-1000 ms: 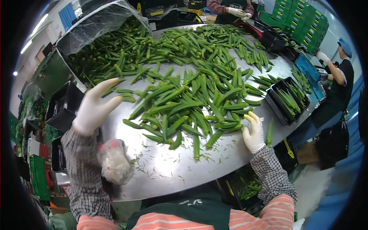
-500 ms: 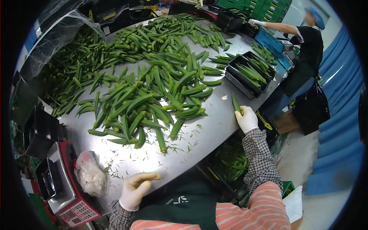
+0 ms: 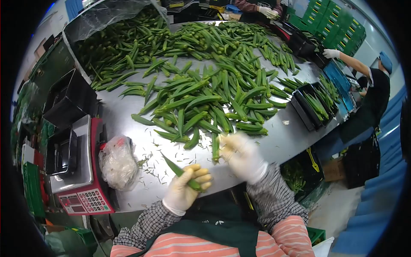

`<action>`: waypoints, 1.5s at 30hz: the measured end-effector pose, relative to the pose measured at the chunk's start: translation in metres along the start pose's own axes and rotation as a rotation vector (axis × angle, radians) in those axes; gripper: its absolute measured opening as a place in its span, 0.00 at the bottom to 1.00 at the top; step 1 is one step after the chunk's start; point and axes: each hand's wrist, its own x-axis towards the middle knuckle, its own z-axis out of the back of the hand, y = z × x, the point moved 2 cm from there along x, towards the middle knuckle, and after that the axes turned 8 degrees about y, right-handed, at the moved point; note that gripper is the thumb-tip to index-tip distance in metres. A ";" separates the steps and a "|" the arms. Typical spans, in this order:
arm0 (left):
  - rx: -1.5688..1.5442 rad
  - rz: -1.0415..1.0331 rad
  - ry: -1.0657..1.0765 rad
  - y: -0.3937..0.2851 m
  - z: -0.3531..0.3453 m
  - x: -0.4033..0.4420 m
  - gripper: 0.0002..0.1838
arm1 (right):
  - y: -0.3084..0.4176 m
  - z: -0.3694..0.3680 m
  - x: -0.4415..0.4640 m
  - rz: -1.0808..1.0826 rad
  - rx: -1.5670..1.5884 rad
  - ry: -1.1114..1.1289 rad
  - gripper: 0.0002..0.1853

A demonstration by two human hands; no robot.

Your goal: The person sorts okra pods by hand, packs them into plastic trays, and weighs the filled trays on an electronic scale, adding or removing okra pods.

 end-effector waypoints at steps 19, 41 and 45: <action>-0.218 -0.037 -0.037 -0.026 0.028 -0.021 0.14 | 0.009 -0.029 0.066 0.251 -0.148 0.046 0.18; -0.192 -0.087 -0.141 -0.036 0.032 -0.036 0.25 | 0.001 -0.080 0.142 0.224 -0.692 0.122 0.13; -0.094 -0.062 -0.090 -0.046 0.027 -0.045 0.27 | -0.029 -0.073 0.163 0.084 -0.670 0.217 0.13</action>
